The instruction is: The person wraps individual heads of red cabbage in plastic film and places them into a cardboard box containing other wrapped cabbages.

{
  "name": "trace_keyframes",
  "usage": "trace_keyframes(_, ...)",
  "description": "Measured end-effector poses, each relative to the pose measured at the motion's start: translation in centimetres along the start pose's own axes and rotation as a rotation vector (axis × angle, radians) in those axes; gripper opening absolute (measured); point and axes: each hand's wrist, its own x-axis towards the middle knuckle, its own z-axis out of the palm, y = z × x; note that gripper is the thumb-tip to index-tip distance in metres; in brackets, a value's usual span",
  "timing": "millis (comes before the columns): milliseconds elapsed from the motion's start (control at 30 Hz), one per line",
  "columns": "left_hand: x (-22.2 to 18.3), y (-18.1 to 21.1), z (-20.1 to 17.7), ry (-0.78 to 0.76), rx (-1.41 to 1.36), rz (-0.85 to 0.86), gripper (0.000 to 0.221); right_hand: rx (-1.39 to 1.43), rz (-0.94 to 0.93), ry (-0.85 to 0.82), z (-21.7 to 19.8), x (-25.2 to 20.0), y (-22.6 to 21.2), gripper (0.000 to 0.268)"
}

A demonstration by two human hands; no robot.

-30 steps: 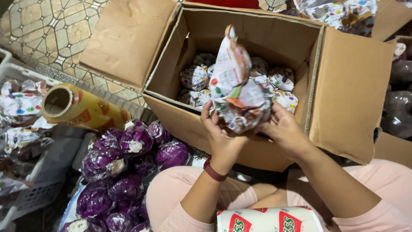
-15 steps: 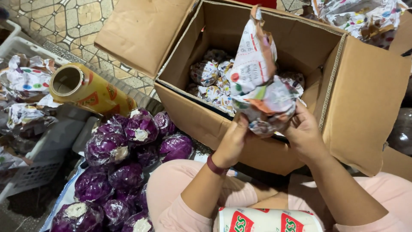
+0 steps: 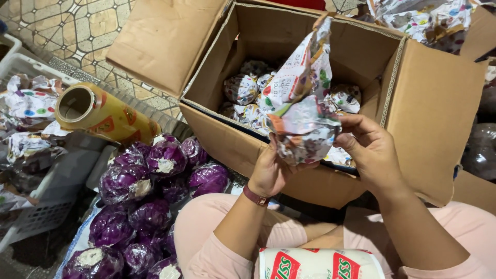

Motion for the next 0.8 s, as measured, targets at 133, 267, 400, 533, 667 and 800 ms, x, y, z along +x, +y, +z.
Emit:
trace_keyframes(133, -0.1, -0.1, -0.1, -0.023, -0.084, -0.071, 0.057, 0.039, -0.077, 0.02, 0.6, 0.0, -0.3, 0.024)
trace_keyframes(267, -0.1, 0.0, -1.6, -0.03, -0.116, -0.112, 0.058, 0.055, -0.087, 0.04, 1.0, 0.1, -1.2, 0.026)
trace_keyframes(400, -0.6, -0.7, -5.2, -0.028, -0.258, -0.189, 0.065, 0.25, 0.08, 0.119, 0.2, 0.9, -1.4, 0.035)
trace_keyframes(533, -1.1, -0.7, -4.4, -0.059, -0.365, -0.284, 0.064, 0.313, 0.239, 0.145, 0.1, 1.5, -1.6, 0.045)
trace_keyframes(667, -0.9, -0.6, -2.3, -0.017, -0.404, -0.369, 0.067, 0.275, 0.175, 0.13, 0.6, 1.1, -0.8, 0.047)
trace_keyframes(800, -1.1, -1.2, -2.4, 0.145, -0.375, -0.405, 0.057, 0.255, 0.094, 0.248, 1.2, 1.3, -1.1, 0.015)
